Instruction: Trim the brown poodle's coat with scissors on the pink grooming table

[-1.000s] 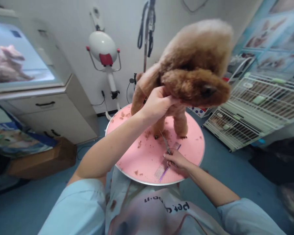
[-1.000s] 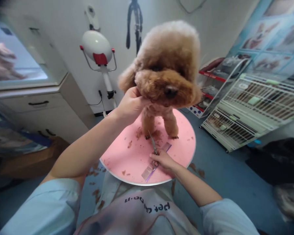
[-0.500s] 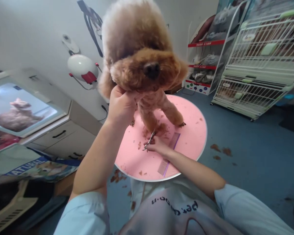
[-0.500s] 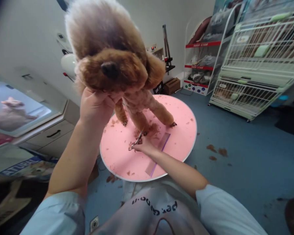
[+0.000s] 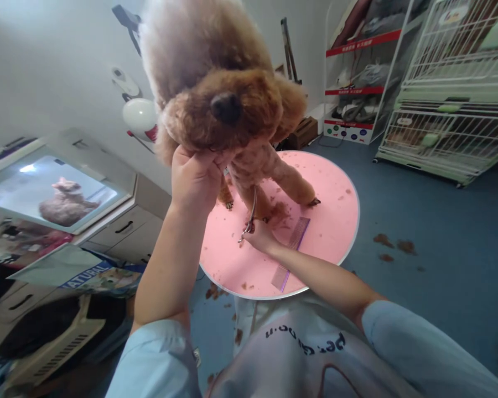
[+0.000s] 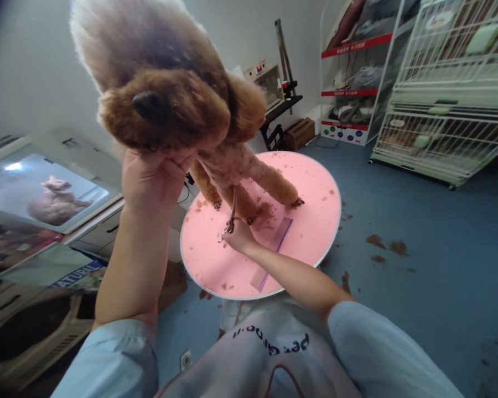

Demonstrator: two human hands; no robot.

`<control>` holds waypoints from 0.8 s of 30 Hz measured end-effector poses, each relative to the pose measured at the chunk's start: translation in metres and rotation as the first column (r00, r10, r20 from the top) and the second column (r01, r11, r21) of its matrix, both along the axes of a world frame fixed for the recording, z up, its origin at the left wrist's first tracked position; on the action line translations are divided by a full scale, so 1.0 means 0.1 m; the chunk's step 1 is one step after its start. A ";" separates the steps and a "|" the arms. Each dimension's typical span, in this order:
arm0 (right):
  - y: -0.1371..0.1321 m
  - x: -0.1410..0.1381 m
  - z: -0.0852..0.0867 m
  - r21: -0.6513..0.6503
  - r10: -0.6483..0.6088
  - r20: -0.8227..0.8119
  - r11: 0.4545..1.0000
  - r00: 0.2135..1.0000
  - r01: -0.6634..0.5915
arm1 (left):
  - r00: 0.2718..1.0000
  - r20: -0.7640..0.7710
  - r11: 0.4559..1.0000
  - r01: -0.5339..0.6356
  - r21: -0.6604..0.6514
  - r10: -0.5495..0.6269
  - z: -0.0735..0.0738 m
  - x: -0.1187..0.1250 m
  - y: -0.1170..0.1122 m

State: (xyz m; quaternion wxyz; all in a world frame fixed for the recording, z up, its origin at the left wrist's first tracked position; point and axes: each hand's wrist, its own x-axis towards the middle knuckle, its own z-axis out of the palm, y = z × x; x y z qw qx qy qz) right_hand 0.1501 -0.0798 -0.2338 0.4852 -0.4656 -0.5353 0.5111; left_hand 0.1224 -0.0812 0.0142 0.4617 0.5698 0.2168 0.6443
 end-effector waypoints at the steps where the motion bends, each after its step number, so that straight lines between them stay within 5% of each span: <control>1: -0.01 -0.04 0.01 -0.012 -0.018 -0.018 1.000 1.000 0.018 | 1.000 0.003 1.000 0.011 0.003 -0.011 0.00 0.01 0.00; 11: -0.01 -0.39 0.06 -0.047 -0.104 -0.123 0.994 0.987 0.099 | 0.999 -0.045 1.000 -0.022 -0.019 0.021 0.01 0.03 0.01; 24: 0.01 -0.26 0.06 -0.048 -0.069 -0.086 0.997 0.994 0.065 | 0.997 -0.075 0.999 -0.036 -0.028 0.034 0.03 0.04 0.01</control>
